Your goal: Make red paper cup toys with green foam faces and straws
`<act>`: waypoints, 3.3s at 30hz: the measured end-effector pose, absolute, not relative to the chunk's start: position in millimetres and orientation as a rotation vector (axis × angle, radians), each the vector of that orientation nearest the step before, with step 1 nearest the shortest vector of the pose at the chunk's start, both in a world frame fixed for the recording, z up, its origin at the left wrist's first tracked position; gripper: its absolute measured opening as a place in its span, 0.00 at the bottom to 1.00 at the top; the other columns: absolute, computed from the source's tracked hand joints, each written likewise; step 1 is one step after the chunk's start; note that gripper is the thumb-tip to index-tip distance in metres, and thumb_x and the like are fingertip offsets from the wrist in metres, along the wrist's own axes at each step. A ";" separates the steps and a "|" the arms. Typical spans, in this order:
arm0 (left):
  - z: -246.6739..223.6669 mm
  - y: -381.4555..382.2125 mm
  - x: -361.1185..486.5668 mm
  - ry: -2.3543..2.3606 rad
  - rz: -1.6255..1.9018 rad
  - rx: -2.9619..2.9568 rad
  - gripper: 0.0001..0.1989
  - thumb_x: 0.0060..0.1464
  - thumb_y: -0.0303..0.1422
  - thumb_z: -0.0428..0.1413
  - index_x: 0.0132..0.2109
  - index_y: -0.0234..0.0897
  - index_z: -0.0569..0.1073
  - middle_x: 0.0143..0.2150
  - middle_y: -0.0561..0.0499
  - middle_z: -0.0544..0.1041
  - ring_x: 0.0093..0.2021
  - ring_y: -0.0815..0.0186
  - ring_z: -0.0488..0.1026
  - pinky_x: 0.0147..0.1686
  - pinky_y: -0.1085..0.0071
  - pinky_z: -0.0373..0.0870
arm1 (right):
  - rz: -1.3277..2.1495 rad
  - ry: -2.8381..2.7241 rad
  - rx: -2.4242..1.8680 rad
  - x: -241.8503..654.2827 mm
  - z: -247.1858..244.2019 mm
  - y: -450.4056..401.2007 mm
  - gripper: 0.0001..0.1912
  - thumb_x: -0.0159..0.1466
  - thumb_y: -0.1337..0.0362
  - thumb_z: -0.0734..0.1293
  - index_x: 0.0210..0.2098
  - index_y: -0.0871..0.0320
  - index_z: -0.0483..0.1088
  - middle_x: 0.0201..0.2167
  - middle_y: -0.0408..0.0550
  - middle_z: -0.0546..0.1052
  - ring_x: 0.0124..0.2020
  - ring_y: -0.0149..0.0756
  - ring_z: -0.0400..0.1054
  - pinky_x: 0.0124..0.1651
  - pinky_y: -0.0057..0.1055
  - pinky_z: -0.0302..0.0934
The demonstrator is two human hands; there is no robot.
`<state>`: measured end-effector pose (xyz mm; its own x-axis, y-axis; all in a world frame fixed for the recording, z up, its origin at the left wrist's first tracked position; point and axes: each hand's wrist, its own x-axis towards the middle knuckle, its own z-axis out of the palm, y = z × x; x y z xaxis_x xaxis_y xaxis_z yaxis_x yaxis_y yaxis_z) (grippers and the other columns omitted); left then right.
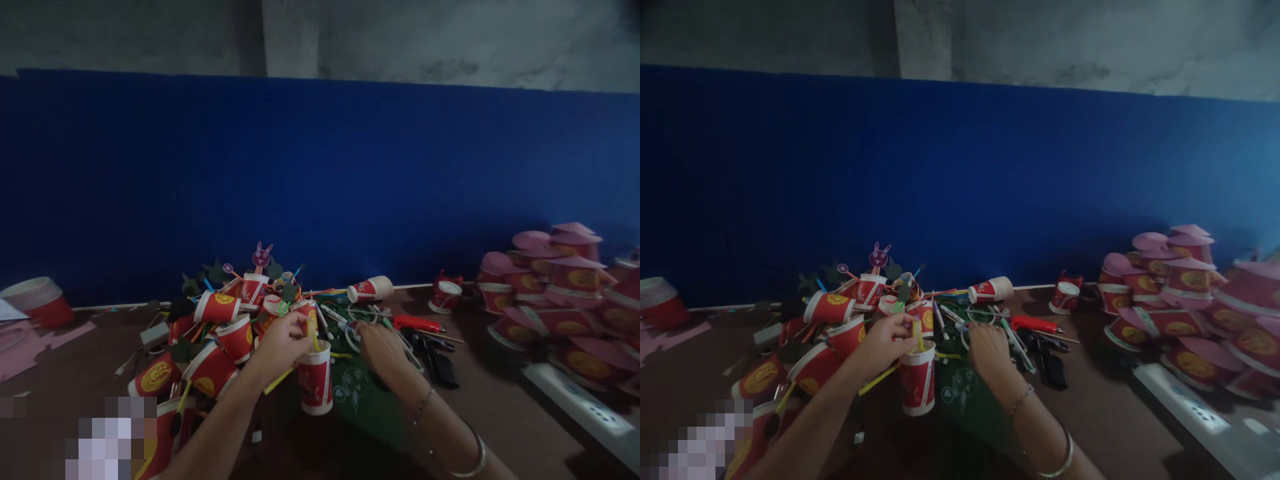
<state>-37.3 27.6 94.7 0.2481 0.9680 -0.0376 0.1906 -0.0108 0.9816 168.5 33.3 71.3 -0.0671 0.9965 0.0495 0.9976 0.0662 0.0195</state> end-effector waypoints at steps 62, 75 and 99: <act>80.8 21.2 -17.3 0.954 0.737 1.242 0.11 0.33 0.25 0.58 0.31 0.33 0.75 0.26 0.52 0.76 0.31 0.62 0.73 0.32 0.70 0.66 | 0.842 -1.664 -1.248 155.2 88.0 18.6 0.13 0.56 0.62 0.63 0.36 0.61 0.76 0.30 0.48 0.79 0.33 0.38 0.72 0.36 0.33 0.66; 77.5 20.1 -16.4 0.797 0.714 1.152 0.15 0.34 0.22 0.55 0.34 0.33 0.76 0.28 0.52 0.78 0.30 0.65 0.74 0.32 0.71 0.66 | 0.753 -1.765 -1.250 155.3 87.1 18.3 0.11 0.58 0.66 0.62 0.36 0.61 0.75 0.32 0.48 0.79 0.35 0.38 0.71 0.40 0.33 0.65; 90.6 13.9 -14.4 0.833 0.701 1.120 0.13 0.32 0.22 0.58 0.32 0.32 0.77 0.25 0.52 0.77 0.30 0.64 0.73 0.31 0.72 0.64 | 0.756 -1.791 -1.201 156.2 87.5 18.2 0.10 0.58 0.66 0.62 0.35 0.58 0.74 0.32 0.47 0.78 0.35 0.38 0.70 0.40 0.32 0.63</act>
